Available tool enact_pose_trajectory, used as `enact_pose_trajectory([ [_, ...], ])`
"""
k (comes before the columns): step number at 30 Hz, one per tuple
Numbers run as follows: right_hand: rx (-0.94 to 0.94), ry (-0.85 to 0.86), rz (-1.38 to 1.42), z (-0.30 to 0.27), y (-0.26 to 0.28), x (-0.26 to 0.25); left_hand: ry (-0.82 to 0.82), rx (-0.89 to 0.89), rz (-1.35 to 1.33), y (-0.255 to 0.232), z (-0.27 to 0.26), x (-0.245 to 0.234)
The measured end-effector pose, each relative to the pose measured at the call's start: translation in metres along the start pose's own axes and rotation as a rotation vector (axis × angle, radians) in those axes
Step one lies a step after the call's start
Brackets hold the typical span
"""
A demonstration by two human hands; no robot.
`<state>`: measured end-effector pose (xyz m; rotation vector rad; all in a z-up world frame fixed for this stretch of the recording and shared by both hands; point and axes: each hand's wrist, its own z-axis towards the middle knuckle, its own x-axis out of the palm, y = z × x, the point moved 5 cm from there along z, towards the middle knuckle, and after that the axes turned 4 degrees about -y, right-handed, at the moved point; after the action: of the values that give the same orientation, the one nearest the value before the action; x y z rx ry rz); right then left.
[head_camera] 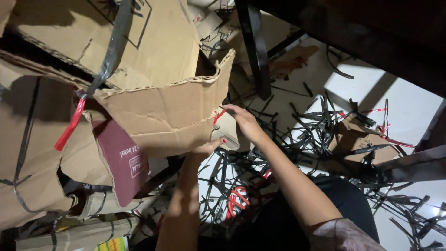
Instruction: Bundling and tying together pieces of cardboard using plastic ribbon and scissors.
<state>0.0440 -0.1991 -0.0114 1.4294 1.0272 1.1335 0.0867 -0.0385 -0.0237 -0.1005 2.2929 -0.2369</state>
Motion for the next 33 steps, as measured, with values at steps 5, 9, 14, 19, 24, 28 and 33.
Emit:
enact_pose_trajectory([
  [5, -0.003, -0.094, -0.142, 0.004, -0.016, 0.002, -0.127, -0.025, -0.097, 0.017, 0.000, -0.016],
  [9, 0.011, -0.042, -0.195, 0.013, -0.026, 0.006, -0.093, -0.094, -0.065, 0.030, 0.027, 0.013],
  [14, 0.030, 0.023, -0.178, 0.020, -0.030, 0.005, -0.137, -0.148, -0.223, 0.048, 0.003, 0.022],
  [19, -0.061, -0.163, -0.079, 0.004, -0.040, 0.004, -0.130, -0.085, -0.223, 0.027, -0.013, -0.010],
  [24, -0.109, -0.289, 0.095, -0.016, -0.025, -0.016, 0.036, -0.085, 0.057, 0.063, 0.023, 0.009],
  [28, -0.095, -0.065, 0.005, 0.014, -0.023, -0.027, 0.046, 0.014, 0.027, -0.001, -0.035, -0.019],
  [33, -0.106, -0.117, -0.073, 0.050, -0.053, -0.016, -0.512, 0.690, -0.357, 0.028, -0.003, -0.016],
])
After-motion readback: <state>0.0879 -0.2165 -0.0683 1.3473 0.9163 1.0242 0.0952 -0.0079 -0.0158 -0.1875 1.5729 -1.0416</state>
